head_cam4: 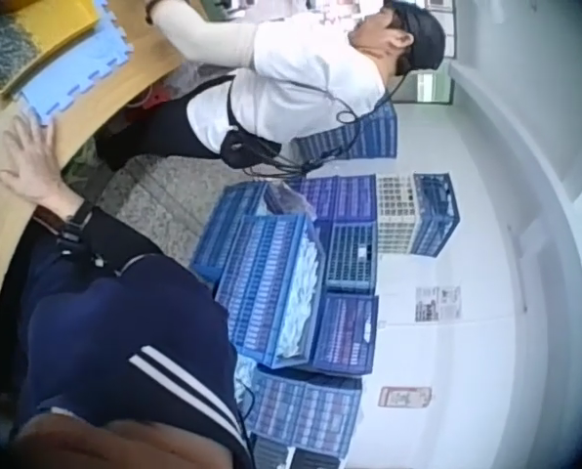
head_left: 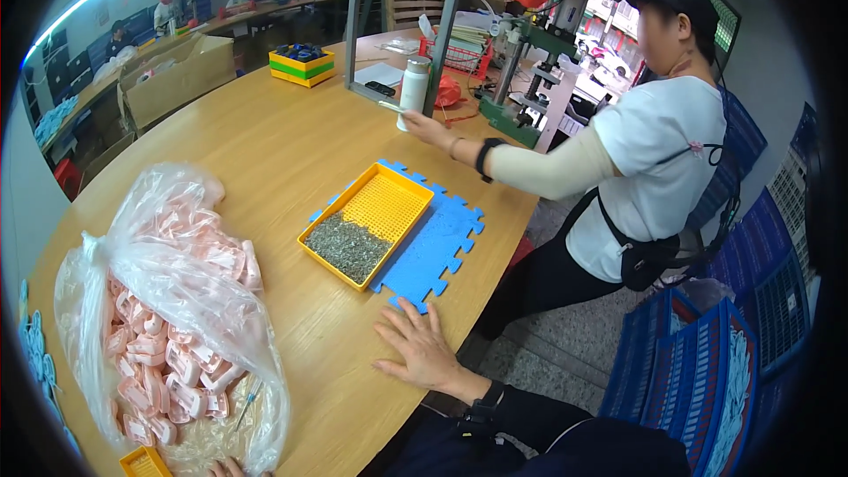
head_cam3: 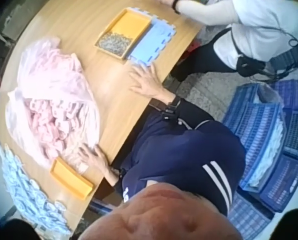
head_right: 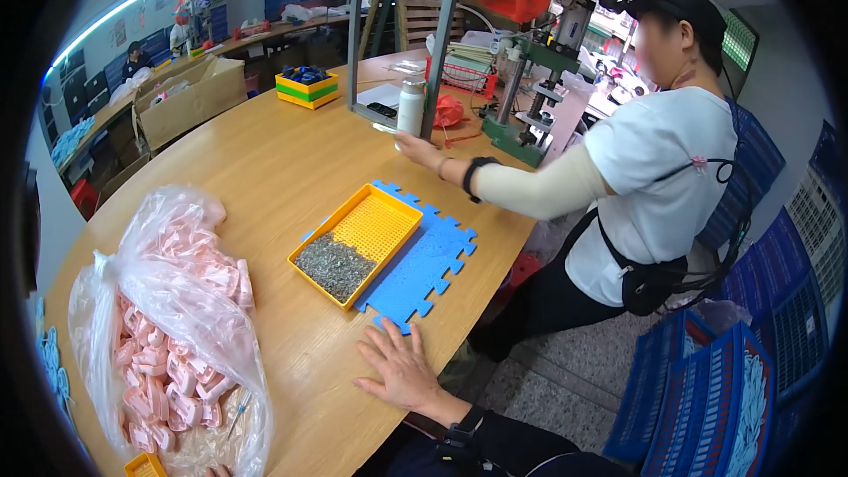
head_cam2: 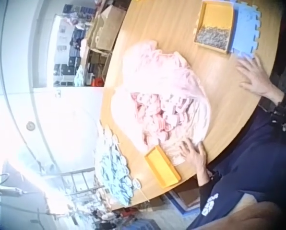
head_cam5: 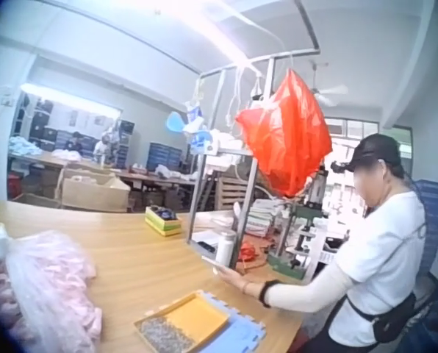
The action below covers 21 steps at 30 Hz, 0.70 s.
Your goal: Manually assembling small pink plastic housing components using a small probe tool to seat internal parts.
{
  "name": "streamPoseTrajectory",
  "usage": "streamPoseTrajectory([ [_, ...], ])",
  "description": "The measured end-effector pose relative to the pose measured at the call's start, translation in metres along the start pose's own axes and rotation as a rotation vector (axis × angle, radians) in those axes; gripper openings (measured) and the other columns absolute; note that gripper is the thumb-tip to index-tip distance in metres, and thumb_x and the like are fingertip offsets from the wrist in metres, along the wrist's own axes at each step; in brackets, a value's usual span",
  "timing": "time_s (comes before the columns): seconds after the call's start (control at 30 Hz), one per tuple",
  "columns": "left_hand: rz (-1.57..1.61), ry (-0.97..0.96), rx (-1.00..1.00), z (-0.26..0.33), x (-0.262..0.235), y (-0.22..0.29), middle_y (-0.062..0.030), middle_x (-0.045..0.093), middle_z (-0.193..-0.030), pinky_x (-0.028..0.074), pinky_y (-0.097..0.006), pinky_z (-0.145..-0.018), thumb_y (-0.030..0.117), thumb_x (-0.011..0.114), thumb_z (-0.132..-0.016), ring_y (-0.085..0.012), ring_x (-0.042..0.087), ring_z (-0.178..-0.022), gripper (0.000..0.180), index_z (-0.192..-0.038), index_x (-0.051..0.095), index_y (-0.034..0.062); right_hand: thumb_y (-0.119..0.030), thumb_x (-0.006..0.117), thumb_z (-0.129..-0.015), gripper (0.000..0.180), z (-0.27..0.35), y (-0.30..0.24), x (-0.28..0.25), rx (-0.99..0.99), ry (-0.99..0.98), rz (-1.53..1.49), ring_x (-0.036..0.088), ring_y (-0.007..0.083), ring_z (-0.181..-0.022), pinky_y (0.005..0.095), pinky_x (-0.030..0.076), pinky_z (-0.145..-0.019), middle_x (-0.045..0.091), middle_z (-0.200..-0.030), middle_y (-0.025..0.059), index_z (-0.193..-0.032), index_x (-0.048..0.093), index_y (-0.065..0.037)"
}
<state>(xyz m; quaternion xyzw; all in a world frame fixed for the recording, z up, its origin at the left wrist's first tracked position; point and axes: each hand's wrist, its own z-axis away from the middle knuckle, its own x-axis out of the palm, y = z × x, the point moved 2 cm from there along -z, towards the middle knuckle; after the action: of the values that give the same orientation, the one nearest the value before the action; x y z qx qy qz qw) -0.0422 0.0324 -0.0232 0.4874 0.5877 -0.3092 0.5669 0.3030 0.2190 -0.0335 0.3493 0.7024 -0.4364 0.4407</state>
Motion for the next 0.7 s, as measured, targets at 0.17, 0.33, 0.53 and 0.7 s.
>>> streamPoseTrajectory([
  [0.17,0.015,-0.033,-0.016,-0.0028,-0.0025,0.0026,-0.0279,0.035,-0.145,0.019,-0.056,-0.112,0.036,0.061,-0.089,-0.0437,0.027,-0.137,0.063,-0.143,0.043,0.0086,-0.053,0.063,-0.084,0.063,0.0001,-0.001,-0.0026,0.018,-0.014,0.014,0.024,0.0322,-0.14,0.0615,0.011,-0.111,0.042,-0.142,0.0114,-0.13,0.055,-0.01],
  [0.33,0.014,-0.004,0.003,-0.0004,0.0004,0.0002,-0.0255,0.036,-0.146,0.018,-0.056,-0.112,0.035,0.062,-0.088,-0.0423,0.026,-0.138,0.064,-0.143,0.043,0.0091,-0.052,0.063,-0.084,0.062,-0.0001,0.0002,-0.0027,0.025,-0.023,0.021,0.021,0.0318,-0.141,0.0622,0.011,-0.111,0.04,-0.143,0.0103,-0.13,0.055,-0.012],
  [0.53,0.019,-0.001,-0.01,-0.0022,0.0042,-0.002,-0.024,0.037,-0.146,0.018,-0.057,-0.112,0.036,0.062,-0.087,-0.0407,0.028,-0.138,0.064,-0.143,0.044,0.0101,-0.05,0.066,-0.081,0.063,-0.0025,-0.0016,-0.0008,0.012,-0.004,0.029,0.024,0.0334,-0.14,0.0626,0.014,-0.109,0.043,-0.142,0.0123,-0.128,0.056,-0.01],
  [0.7,0.01,0.002,-0.015,0.0,0.0014,0.0004,-0.0237,0.037,-0.146,0.018,-0.058,-0.111,0.036,0.062,-0.087,-0.0405,0.029,-0.138,0.064,-0.142,0.044,0.0106,-0.05,0.065,-0.083,0.062,0.0013,0.0004,-0.0015,0.015,-0.008,0.018,0.022,0.0333,-0.141,0.0622,0.012,-0.11,0.041,-0.142,0.0117,-0.129,0.055,-0.01],
])
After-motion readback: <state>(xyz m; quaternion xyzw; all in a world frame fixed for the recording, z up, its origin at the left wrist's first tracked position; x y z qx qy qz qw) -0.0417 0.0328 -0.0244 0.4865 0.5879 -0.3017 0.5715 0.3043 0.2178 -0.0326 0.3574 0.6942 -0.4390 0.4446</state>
